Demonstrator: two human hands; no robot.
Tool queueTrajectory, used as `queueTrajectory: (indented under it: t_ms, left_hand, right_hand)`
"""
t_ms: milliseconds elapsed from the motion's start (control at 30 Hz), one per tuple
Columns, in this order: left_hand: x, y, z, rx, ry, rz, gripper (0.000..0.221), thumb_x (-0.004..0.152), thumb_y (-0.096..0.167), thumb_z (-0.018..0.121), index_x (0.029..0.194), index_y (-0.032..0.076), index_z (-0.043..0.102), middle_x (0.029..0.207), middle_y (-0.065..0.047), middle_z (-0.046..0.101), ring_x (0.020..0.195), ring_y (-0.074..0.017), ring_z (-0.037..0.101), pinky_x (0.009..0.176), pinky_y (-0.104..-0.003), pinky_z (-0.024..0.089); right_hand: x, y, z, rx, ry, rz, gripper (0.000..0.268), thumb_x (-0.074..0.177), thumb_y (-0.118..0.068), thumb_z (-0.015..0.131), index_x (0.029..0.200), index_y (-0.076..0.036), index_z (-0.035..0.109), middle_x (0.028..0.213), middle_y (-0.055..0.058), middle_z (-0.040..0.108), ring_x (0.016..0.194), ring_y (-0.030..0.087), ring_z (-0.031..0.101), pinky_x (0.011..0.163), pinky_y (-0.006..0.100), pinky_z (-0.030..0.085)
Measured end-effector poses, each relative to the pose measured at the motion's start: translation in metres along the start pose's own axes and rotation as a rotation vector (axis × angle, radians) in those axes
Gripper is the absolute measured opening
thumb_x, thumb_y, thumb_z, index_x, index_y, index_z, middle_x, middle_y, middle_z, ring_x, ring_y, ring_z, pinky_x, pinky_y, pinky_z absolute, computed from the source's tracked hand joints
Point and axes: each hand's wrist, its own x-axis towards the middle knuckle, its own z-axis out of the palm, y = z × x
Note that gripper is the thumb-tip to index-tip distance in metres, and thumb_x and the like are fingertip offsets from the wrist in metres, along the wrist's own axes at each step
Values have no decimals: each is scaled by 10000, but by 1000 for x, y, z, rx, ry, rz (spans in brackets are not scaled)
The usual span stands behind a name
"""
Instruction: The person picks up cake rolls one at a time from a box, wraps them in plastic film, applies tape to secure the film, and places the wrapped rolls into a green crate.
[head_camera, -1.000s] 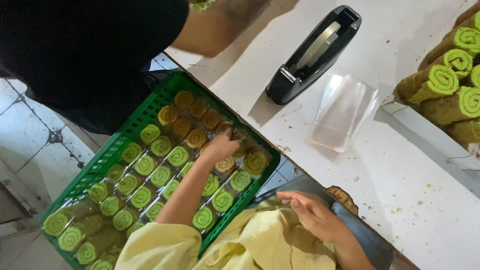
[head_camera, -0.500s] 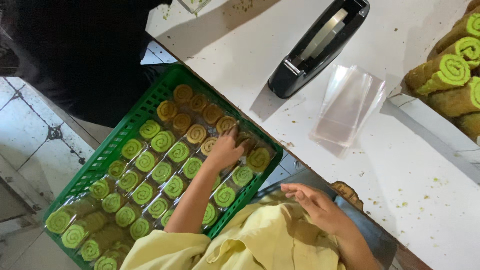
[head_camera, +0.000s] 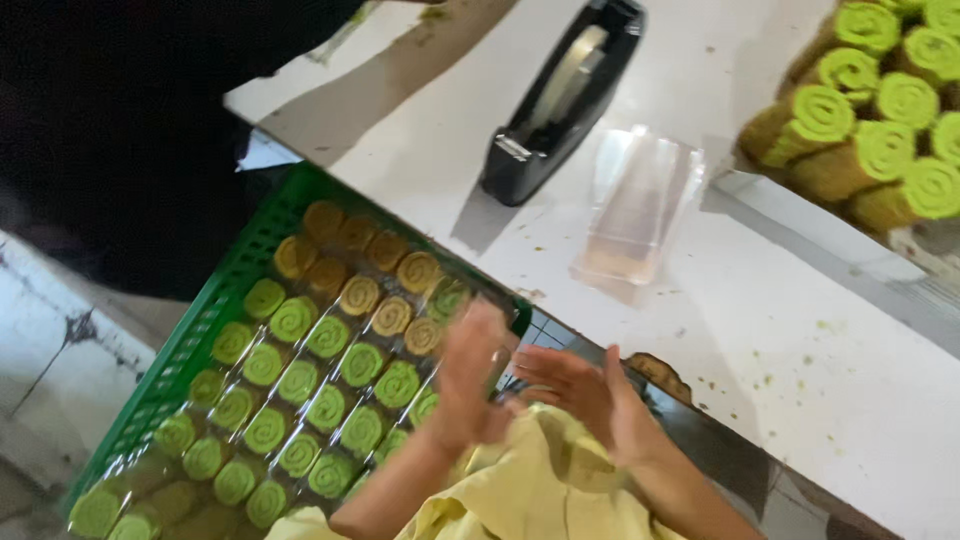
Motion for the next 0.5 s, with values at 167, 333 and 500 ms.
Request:
queueTrajectory:
  t_ms: [167,333,500]
  left_hand:
    - [24,-20,35,116,-433,445,892,1049,850,109,1725,270,150,1780,-154,-62,1664,-390,-27,1340,-664,-58]
    - [128,-32,30,270,-414,124,812,1093,670,223,1706,138,197,1783,-192,112,1682,-390,73,1395,-604,91]
    - [157,-60,125,125,-652,227,519,1116,253,468,1554,-25,459,1643,-219,418,1557,-432,331,1266,-567,318]
  right_hand:
    - [-19,27,-4,337,-331,-24,1109,837,-879,283,1697,-180,256,1694,105,315,1553,276,354,1285,538,245]
    - [-89,-67,47,169,-381,114,1147,841,-823,215,1436,89,575,1666,274,320,1597,344,274,1344,534,130]
    - [-117,-93,24,-339,-243,-334,1192,946,-887,153,1481,96,560,1620,283,427,1579,398,317,1299,623,111]
